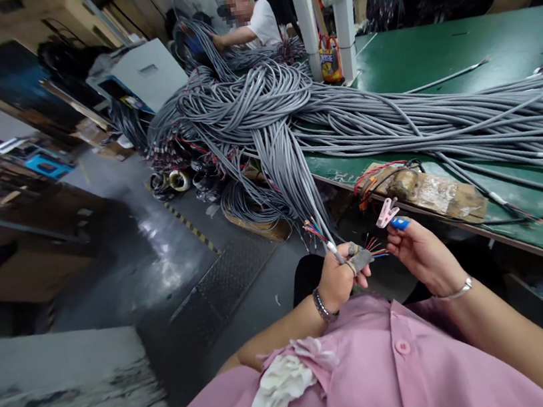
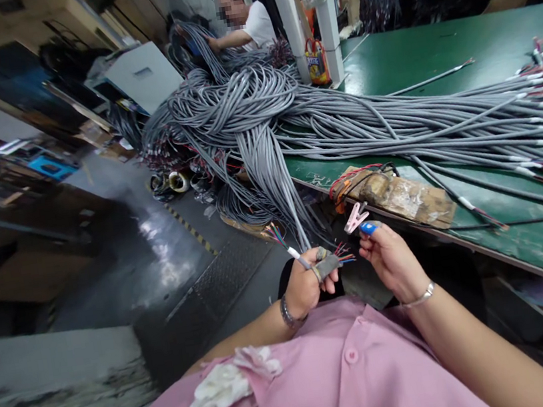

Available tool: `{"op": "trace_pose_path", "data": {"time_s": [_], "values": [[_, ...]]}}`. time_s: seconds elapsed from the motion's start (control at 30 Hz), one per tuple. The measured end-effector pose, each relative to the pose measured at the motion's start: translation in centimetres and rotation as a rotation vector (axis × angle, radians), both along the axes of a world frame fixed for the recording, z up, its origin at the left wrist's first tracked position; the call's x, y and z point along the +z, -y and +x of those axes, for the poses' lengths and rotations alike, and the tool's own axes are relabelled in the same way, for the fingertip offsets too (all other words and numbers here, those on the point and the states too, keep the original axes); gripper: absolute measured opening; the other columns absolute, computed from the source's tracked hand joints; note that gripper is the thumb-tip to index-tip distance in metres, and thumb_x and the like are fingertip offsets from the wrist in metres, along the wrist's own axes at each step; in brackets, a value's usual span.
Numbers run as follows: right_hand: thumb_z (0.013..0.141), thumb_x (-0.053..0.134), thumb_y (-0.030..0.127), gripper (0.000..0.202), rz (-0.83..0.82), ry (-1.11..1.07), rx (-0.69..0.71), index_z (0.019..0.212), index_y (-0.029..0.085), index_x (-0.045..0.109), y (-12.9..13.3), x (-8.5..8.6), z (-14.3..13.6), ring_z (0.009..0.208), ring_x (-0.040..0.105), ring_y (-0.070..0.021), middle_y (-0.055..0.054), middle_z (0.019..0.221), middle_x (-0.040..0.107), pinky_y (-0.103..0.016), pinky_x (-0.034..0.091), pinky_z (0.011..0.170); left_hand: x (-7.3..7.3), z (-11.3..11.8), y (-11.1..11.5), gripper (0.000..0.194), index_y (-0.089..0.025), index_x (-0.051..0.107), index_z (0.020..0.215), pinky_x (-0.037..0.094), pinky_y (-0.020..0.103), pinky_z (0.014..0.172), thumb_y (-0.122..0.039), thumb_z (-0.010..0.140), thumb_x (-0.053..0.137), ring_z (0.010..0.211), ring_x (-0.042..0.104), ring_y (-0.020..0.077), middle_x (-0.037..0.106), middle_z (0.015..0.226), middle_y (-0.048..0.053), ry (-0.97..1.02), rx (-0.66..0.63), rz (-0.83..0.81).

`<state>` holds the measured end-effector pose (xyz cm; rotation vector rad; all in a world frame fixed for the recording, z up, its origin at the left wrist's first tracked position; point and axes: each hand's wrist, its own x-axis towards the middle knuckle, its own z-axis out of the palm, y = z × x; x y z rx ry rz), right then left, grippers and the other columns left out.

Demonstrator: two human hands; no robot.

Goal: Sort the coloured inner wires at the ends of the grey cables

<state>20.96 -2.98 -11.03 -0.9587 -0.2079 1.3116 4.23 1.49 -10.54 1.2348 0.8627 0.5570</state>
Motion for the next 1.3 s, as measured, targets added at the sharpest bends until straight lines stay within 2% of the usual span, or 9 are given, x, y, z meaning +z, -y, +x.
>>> {"op": "trace_pose_path", "data": {"time_s": [0.17, 0.27, 0.37, 0.5, 0.6, 0.73, 0.87, 1.07, 1.3], "values": [[0.071, 0.076, 0.038, 0.025, 0.019, 0.168, 0.257, 0.083, 0.019, 0.066, 0.7, 0.5, 0.2, 0.064, 0.051, -0.0115, -0.001, 0.077, 0.061, -0.025, 0.044, 0.059, -0.2, 0.1, -0.3, 0.034, -0.014, 0.054, 0.062, 0.027, 0.018, 0.036, -0.043, 0.076, 0.064, 0.035, 0.05, 0.0074, 0.058, 0.052, 0.0, 0.031, 0.024, -0.028], [0.07, 0.077, 0.036, 0.024, 0.042, 0.38, 0.315, 0.081, 0.018, 0.067, 0.6, 0.4, -0.6, 0.064, 0.051, -0.0116, -0.001, 0.075, 0.063, -0.025, 0.041, 0.059, -0.2, 0.1, -0.3, 0.035, -0.014, 0.055, 0.062, 0.028, 0.018, 0.036, -0.045, 0.076, 0.065, 0.036, 0.05, 0.0071, 0.057, 0.052, 0.0, 0.015, -0.021, -0.008], [0.07, 0.076, 0.036, 0.022, 0.06, 0.432, 0.272, 0.072, 0.017, 0.064, 0.2, 0.0, -1.0, 0.061, 0.05, -0.0118, 0.0, 0.068, 0.061, -0.026, 0.041, 0.06, 0.0, 0.0, -0.3, 0.036, -0.014, 0.056, 0.064, 0.03, 0.018, 0.036, -0.047, 0.075, 0.065, 0.036, 0.049, 0.0068, 0.058, 0.054, 0.0, -0.015, -0.065, -0.019], [0.068, 0.077, 0.036, 0.026, 0.012, 0.248, 0.081, 0.065, 0.019, 0.057, -0.3, -0.9, -0.1, 0.053, 0.043, -0.0098, 0.004, 0.058, 0.05, -0.025, 0.04, 0.054, 0.4, -0.2, -0.4, 0.034, -0.013, 0.059, 0.067, 0.03, 0.018, 0.036, -0.045, 0.074, 0.067, 0.035, 0.049, 0.0066, 0.059, 0.053, 0.0, -0.025, -0.076, -0.047], [0.07, 0.075, 0.041, 0.025, -0.009, 0.096, -0.019, 0.072, 0.021, 0.06, -0.5, -1.7, 1.2, 0.055, 0.045, -0.0101, 0.003, 0.064, 0.053, -0.025, 0.043, 0.056, 0.6, -0.3, -0.7, 0.032, -0.013, 0.058, 0.066, 0.029, 0.018, 0.034, -0.043, 0.073, 0.068, 0.033, 0.047, 0.0063, 0.058, 0.052, -0.001, 0.031, -0.044, -0.076], [0.076, 0.063, 0.058, 0.037, 0.01, 0.016, 0.06, 0.077, 0.021, 0.065, -0.9, -1.8, 1.9, 0.058, 0.049, -0.012, -0.002, 0.076, 0.06, -0.027, 0.046, 0.057, 1.1, 0.3, -1.0, 0.03, -0.013, 0.057, 0.066, 0.027, 0.018, 0.032, -0.041, 0.071, 0.069, 0.032, 0.046, 0.0065, 0.058, 0.052, -0.001, 0.101, -0.032, -0.137], [0.078, 0.058, 0.063, 0.043, 0.094, 0.12, 0.143, 0.083, 0.021, 0.067, -1.5, -0.7, 1.5, 0.056, 0.046, -0.0122, -0.003, 0.078, 0.062, -0.029, 0.044, 0.057, 1.8, 1.4, -1.1, 0.032, -0.013, 0.056, 0.066, 0.026, 0.018, 0.032, -0.041, 0.069, 0.07, 0.032, 0.046, 0.0064, 0.059, 0.051, 0.0, 0.131, -0.026, -0.159], [0.079, 0.054, 0.066, 0.046, 0.129, 0.451, -0.079, 0.071, 0.022, 0.065, -1.8, -0.3, 0.5, 0.057, 0.046, -0.0147, -0.001, 0.063, 0.056, -0.03, 0.039, 0.058, 1.6, 2.5, -1.2, 0.032, -0.013, 0.056, 0.065, 0.028, 0.018, 0.032, -0.042, 0.068, 0.071, 0.032, 0.048, 0.007, 0.059, 0.052, 0.0, 0.128, -0.02, -0.157], [0.067, 0.063, 0.071, 0.052, 0.104, 0.065, 0.043, 0.079, 0.021, 0.068, -2.8, -0.2, 0.1, 0.058, 0.053, -0.015, -0.004, 0.074, 0.064, -0.031, 0.046, 0.057, 0.8, 2.7, -1.4, 0.029, -0.013, 0.056, 0.064, 0.028, 0.018, 0.031, -0.038, 0.07, 0.07, 0.031, 0.046, 0.0069, 0.058, 0.05, 0.0, 0.149, -0.026, -0.155]]}}
